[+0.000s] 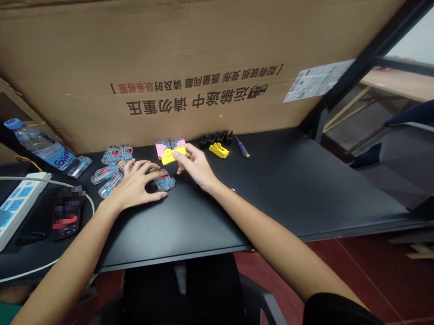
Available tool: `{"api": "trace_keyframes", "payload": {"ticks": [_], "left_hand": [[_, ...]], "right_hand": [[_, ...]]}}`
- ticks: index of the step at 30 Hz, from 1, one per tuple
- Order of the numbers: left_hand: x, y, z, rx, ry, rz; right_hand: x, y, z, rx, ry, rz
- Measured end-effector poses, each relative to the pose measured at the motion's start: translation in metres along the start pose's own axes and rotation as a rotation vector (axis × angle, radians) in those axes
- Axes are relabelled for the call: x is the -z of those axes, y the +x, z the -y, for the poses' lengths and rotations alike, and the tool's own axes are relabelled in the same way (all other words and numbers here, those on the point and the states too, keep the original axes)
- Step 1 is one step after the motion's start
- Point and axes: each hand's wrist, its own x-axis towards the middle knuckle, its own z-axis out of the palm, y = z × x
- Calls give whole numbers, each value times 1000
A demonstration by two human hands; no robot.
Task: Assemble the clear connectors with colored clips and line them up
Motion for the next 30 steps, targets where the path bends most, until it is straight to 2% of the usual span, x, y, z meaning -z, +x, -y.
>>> {"api": "trace_keyframes", "payload": {"ticks": [5,11,17,20,23,27,30], "left_hand": [[-1,1,-5,-32,4,8],[-6,3,-16,-62,-13,-37],[-12,6,-27,-111,-46,25],[-10,7,-27,-49,-109,-5],[-9,9,-22,96,-337,-138],[-15,16,-13,358,-827,-455],[-21,22,-8,444,-1105,-531]], "right_hand": [[2,0,1,-42,14,33],[7,3,-2,-111,158,56],[6,4,-3,-115,150,3],[6,5,-6,-102,129,-14],[9,7,-8,-106,92,-39],[10,6,-7,-124,99,-83],[5,2,-5,-157,113,-50]]}}
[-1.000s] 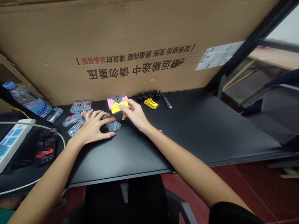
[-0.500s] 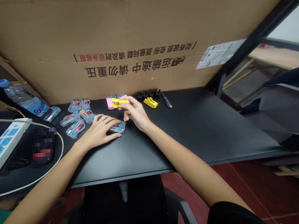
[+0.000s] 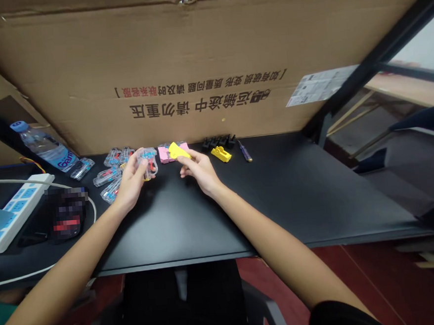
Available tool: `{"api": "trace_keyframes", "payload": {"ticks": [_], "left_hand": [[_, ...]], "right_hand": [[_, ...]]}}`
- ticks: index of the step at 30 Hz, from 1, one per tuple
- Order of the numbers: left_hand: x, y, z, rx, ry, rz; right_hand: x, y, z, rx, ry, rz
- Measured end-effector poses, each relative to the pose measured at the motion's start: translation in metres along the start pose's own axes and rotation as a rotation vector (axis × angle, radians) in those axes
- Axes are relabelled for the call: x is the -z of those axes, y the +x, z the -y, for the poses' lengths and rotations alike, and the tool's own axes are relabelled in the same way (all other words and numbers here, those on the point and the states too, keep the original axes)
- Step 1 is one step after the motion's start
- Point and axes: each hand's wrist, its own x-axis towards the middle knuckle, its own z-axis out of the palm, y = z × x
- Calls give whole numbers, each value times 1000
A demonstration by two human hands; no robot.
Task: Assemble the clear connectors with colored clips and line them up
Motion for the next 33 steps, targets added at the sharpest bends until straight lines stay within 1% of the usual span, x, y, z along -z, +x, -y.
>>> {"api": "trace_keyframes", "payload": {"ticks": [2,4,7,10,14,16,18,21,24,26,30,33], "left_hand": [[-1,2,3,36,-66,16],[-2,1,5,57,-63,38],[-4,-1,7,74,-31,89],[-6,-3,8,101,-59,160],[-10,-5,7,108,-105,185],[-10,-7,5,91,-92,205],[-10,-9,3,85,-63,251],[-10,-13,1,108,-34,296],[-10,-16,-1,141,-30,294],[-8,-17,-2,144,-13,300],[-4,-17,-4,113,79,317],[-2,-18,-3,74,145,317]], "right_hand": [[-4,-3,0,-16,-36,35],[-9,-7,-1,-7,-110,83],[-12,-11,-1,32,-211,170],[-14,-13,-2,87,-287,227],[-16,-15,-5,139,-357,229],[-18,-16,-8,132,-334,238],[-20,-17,-12,138,-319,236],[-22,-20,-17,133,-296,227],[-23,-21,-19,98,-283,261],[-22,-21,-18,115,-311,267],[-20,-21,-15,122,-327,286],[-21,-23,-13,146,-341,265]]}}
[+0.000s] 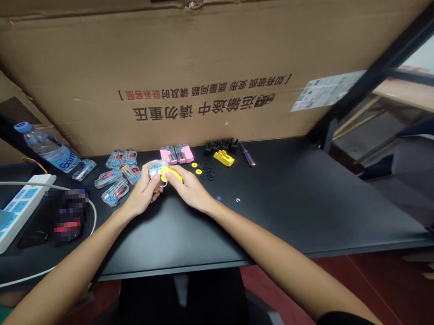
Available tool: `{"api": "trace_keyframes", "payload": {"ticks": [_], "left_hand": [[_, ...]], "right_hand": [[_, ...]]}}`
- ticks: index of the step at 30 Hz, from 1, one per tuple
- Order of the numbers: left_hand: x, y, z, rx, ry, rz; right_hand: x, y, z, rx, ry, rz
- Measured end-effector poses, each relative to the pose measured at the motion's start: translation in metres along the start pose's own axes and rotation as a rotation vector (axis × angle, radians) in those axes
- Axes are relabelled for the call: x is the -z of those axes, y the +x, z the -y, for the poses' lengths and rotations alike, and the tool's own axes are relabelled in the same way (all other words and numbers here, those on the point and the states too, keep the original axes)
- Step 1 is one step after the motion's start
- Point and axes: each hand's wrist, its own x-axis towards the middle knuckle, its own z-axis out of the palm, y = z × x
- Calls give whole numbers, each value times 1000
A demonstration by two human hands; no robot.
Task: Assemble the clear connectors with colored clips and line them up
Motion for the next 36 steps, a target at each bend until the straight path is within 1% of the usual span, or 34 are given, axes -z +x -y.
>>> {"api": "trace_keyframes", "payload": {"ticks": [2,5,9,12,14,19,21,23,27,29,32,33,34,36], "left_hand": [[0,0,1,-22,59,-13],[0,-1,0,-26,100,-11],[-1,-1,-3,-1,26,0],[-2,-1,-5,-15,6,-13],[-3,-1,-6,6,-46,0],[-4,3,-11,67,-244,57],[-2,6,-11,68,-254,42],[1,10,-10,55,-239,-6],[10,16,-8,6,-207,-131],[12,17,-7,-18,-194,-175],[10,14,-6,-38,-136,-173],[9,13,-6,-42,-98,-158],[8,12,-6,-47,-45,-139],[9,11,-8,-80,56,-111]], "right_hand": [[-1,-1,1,2,-15,-15],[-3,-1,1,-43,5,7],[-4,0,0,-91,71,10],[-4,1,1,-83,81,-6],[-3,1,2,-72,86,-15],[1,4,6,-123,297,55],[3,6,7,-144,359,51],[5,8,7,-161,380,0],[11,11,5,-174,361,-111],[14,13,4,-165,327,-170],[16,13,3,-112,231,-279],[15,13,3,-98,190,-274],[15,12,4,-93,147,-239],[15,11,6,-96,72,-133]]}}
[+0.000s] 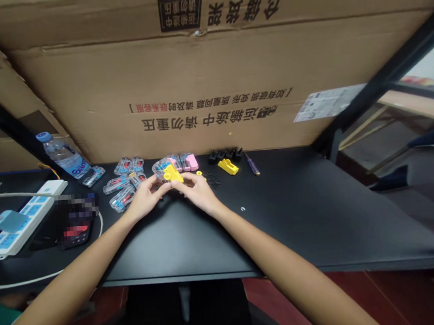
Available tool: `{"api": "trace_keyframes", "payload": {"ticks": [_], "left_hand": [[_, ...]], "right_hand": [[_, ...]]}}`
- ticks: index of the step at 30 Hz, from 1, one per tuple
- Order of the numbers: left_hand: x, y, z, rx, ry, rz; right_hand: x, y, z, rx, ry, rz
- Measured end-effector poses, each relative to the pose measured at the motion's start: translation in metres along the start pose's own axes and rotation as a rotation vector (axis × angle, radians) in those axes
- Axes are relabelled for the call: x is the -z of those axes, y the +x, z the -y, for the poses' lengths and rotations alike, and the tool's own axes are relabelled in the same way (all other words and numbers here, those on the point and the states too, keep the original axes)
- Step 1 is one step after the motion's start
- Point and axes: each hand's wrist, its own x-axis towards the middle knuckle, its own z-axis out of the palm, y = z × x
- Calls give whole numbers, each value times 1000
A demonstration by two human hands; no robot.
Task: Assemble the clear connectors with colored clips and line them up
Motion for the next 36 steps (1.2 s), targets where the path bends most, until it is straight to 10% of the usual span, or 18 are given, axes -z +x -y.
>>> {"api": "trace_keyframes", "payload": {"ticks": [6,11,16,22,36], "left_hand": [[12,3,-5,-102,45,-175],[9,1,-5,-59,65,42],[15,3,-9,-70,-14,-133],[4,-5,-5,39,111,147],[25,-1,-5,-116,497,-116]], "right_hand": [[2,0,6,68,14,-93],[4,-1,9,38,-135,163],[10,3,6,84,-81,-27],[2,1,-3,-17,-117,249],[3,1,-4,-122,-99,327]]}}
